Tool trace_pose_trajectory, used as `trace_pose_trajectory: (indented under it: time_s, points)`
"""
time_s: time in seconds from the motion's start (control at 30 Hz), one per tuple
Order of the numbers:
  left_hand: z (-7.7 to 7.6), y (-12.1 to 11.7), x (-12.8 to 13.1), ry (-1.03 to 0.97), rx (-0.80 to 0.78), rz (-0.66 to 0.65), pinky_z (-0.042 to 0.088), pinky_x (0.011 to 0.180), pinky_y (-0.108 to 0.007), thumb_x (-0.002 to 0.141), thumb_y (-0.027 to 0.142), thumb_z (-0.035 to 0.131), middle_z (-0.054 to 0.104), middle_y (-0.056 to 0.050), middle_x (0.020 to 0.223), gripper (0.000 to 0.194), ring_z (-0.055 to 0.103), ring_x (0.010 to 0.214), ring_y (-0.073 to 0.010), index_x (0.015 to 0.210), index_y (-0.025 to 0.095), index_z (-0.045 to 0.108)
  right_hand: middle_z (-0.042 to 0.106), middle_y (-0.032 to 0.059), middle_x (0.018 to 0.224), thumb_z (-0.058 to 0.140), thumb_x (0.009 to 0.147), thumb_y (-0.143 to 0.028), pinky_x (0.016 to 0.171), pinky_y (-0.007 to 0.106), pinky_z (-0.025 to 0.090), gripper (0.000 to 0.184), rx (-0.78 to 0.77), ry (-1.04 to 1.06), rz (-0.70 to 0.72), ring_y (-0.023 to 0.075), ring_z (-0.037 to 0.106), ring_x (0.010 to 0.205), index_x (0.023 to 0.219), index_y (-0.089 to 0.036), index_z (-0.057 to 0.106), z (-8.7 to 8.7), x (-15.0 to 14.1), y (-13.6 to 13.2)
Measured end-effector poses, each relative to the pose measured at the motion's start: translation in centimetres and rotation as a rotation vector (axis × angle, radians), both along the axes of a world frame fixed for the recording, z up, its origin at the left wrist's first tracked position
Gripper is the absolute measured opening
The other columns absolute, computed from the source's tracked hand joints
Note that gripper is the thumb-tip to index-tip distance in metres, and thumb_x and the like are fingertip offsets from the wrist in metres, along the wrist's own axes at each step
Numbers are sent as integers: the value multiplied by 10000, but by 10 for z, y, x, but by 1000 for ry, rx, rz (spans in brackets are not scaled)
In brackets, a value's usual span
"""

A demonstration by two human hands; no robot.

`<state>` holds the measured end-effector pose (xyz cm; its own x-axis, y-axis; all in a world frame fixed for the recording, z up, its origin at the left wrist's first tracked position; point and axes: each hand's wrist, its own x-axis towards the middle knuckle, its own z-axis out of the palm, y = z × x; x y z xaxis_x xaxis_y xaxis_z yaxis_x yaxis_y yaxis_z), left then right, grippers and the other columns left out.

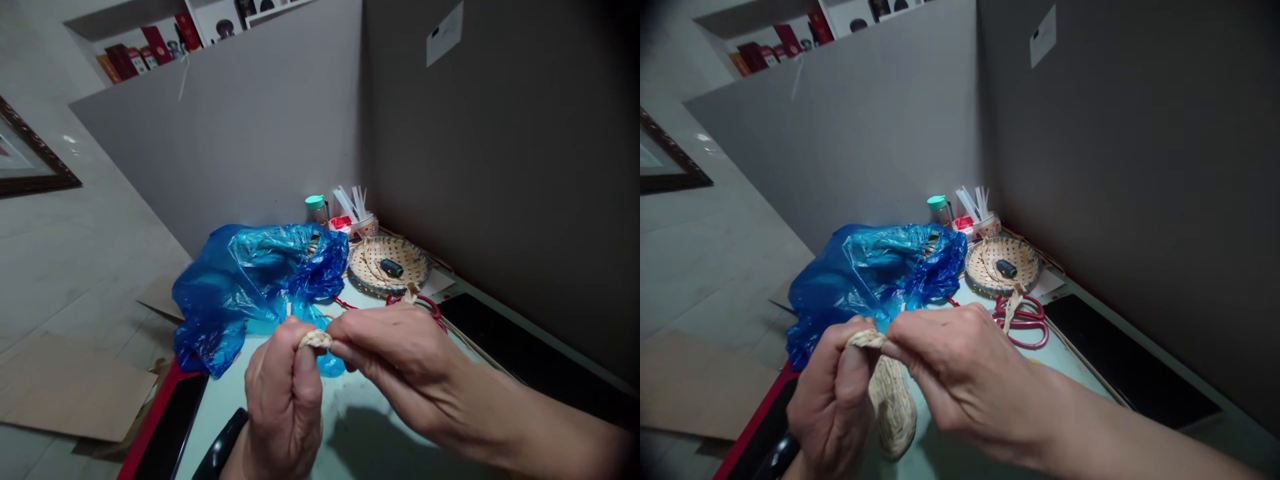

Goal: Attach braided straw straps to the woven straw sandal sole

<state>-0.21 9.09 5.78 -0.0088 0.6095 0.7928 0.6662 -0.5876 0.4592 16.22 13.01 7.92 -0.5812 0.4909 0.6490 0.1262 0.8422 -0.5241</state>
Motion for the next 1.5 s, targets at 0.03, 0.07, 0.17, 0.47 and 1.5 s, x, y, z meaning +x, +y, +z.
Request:
trace_pose_trajectory:
  time_s: [0.03, 0.07, 0.17, 0.47, 1.5]
  points:
    - [-2, 0, 3, -61, -25, -5, 465, 700, -237, 977, 130, 398, 608, 59, 745, 227, 571, 646, -128, 927, 289, 553, 445, -44, 679, 393, 1028, -212, 587, 245, 332, 268, 20, -22, -24, 94, 400, 598, 769, -199, 465, -4, -1, 0]
    - [-4, 1, 6, -112, -54, -12, 464, 672, -235, 988, 147, 395, 603, 57, 733, 227, 565, 637, -130, 910, 288, 554, 434, -46, 674, 393, 1016, -197, 573, 253, 316, 255, 48, -43, -53, 100, 379, 588, 766, -205, 441, -7, -3, 0]
    - [-8, 4, 14, -223, -108, 32, 440, 596, -219, 1007, 190, 400, 584, 52, 721, 223, 537, 620, -125, 884, 285, 560, 457, -33, 685, 389, 952, -134, 535, 290, 263, 173, 164, -135, -148, 126, 341, 568, 802, -211, 429, -16, -7, 2]
    - [3, 17, 25, -311, -72, 112, 471, 837, -226, 1019, 262, 414, 626, 6, 928, 256, 597, 890, -127, 865, 238, 618, 544, 34, 707, 283, 943, -115, 538, 324, 223, 245, 222, -259, -279, 171, 398, 562, 862, -178, 505, -21, -15, 4]
    - [24, 34, 20, -1219, -386, -516, 483, 809, -267, 1024, 254, 390, 394, 48, 631, 314, 509, 687, -110, 750, 188, 528, 490, -13, 774, 319, 1055, -384, 675, 297, 419, 310, -539, -210, 32, 153, 492, 736, 819, -217, 430, -17, -17, 11]
